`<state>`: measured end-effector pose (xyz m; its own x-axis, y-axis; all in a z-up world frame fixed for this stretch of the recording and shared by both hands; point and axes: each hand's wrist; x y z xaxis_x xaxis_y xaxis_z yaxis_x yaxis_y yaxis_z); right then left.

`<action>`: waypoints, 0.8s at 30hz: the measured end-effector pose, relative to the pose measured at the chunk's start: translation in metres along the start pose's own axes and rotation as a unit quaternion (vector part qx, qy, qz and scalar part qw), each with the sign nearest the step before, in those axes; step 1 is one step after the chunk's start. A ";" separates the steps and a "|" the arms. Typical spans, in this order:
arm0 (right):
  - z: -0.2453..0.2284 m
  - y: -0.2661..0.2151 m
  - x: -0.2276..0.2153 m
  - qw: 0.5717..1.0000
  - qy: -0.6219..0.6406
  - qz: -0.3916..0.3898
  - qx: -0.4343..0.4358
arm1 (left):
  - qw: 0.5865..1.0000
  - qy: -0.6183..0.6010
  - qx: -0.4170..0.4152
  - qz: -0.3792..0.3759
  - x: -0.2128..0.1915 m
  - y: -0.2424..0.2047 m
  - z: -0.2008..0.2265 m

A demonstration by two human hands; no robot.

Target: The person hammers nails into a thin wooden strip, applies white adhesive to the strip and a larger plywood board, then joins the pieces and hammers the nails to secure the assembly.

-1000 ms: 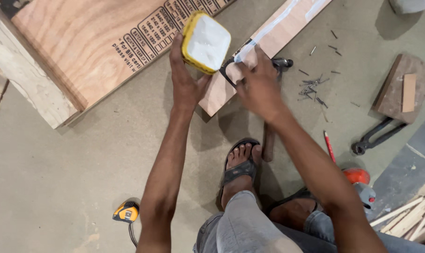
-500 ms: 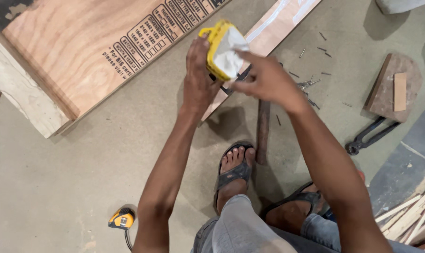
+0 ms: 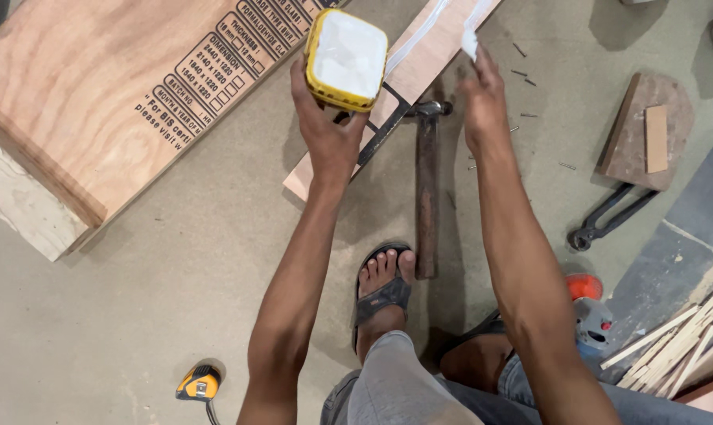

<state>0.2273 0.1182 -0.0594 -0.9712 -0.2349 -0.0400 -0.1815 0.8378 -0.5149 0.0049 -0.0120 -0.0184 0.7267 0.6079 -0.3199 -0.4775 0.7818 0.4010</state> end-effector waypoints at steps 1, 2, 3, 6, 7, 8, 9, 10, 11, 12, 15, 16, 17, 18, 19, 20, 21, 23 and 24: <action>0.004 0.012 -0.001 1.000 -0.024 0.008 -0.007 | 1.000 -0.014 -0.022 -0.001 -0.002 -0.003 0.001; 0.007 0.021 0.000 0.999 -0.047 0.015 -0.015 | 1.000 -0.011 -0.015 -0.005 -0.004 -0.006 0.001; 0.008 0.028 0.001 0.997 -0.071 0.022 -0.024 | 1.000 -0.008 -0.008 -0.007 -0.006 -0.007 0.001; 0.004 0.035 0.008 0.991 -0.122 0.052 0.024 | 1.000 -0.008 -0.009 -0.004 -0.011 -0.009 0.001; 0.004 0.032 0.011 0.992 -0.103 0.049 0.045 | 1.000 -0.009 -0.014 -0.002 -0.013 -0.011 0.000; 0.003 0.028 0.014 0.993 -0.083 0.046 0.067 | 1.000 -0.015 -0.016 0.002 -0.015 -0.011 -0.001; 0.003 0.024 0.016 0.993 -0.063 0.043 0.088 | 1.000 -0.021 -0.019 0.005 -0.016 -0.012 -0.002; 0.004 0.018 0.019 0.992 -0.106 0.041 0.059 | 0.999 -0.027 -0.021 0.008 -0.016 -0.013 -0.002; 0.007 0.010 0.022 0.988 -0.148 0.039 0.030 | 0.999 -0.027 -0.021 0.011 -0.017 -0.014 -0.003; 0.008 0.003 0.024 0.981 -0.190 0.037 0.000 | 0.999 -0.026 -0.021 0.015 -0.016 -0.015 -0.003; 0.012 -0.017 0.037 0.944 -0.327 0.047 0.025 | 0.999 -0.032 -0.007 0.021 -0.015 -0.014 -0.004; 0.012 -0.024 0.042 0.939 -0.340 0.046 0.040 | 0.999 -0.036 -0.001 0.022 -0.014 -0.014 -0.004; 0.013 -0.032 0.046 0.933 -0.353 0.046 0.054 | 0.999 -0.049 -0.005 0.023 -0.012 -0.015 -0.004; 0.014 -0.038 0.051 0.927 -0.366 0.045 0.068 | 0.998 -0.063 -0.009 0.024 -0.011 -0.015 -0.003; 0.014 -0.045 0.056 0.918 -0.390 0.042 0.055 | 0.997 -0.077 -0.013 0.026 -0.009 -0.016 -0.003; 0.015 -0.051 0.061 0.908 -0.415 0.038 0.041 | 0.996 -0.080 -0.011 0.028 -0.007 -0.016 -0.003; 0.015 -0.056 0.067 0.898 -0.439 0.034 0.028 | 0.996 -0.082 -0.009 0.031 -0.007 -0.017 -0.003; 0.017 -0.066 0.078 0.880 -0.474 0.036 0.015 | 0.995 -0.089 -0.010 0.035 -0.006 -0.018 -0.003; 0.017 -0.070 0.082 0.870 -0.491 0.037 0.009 | 0.995 -0.094 -0.012 0.037 -0.007 -0.018 -0.003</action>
Point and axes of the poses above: each hand's wrist, its own y-axis towards the middle knuckle, its own x-axis out of the palm, z = x × y, and after that the axes turned 14 degrees about x, right-handed
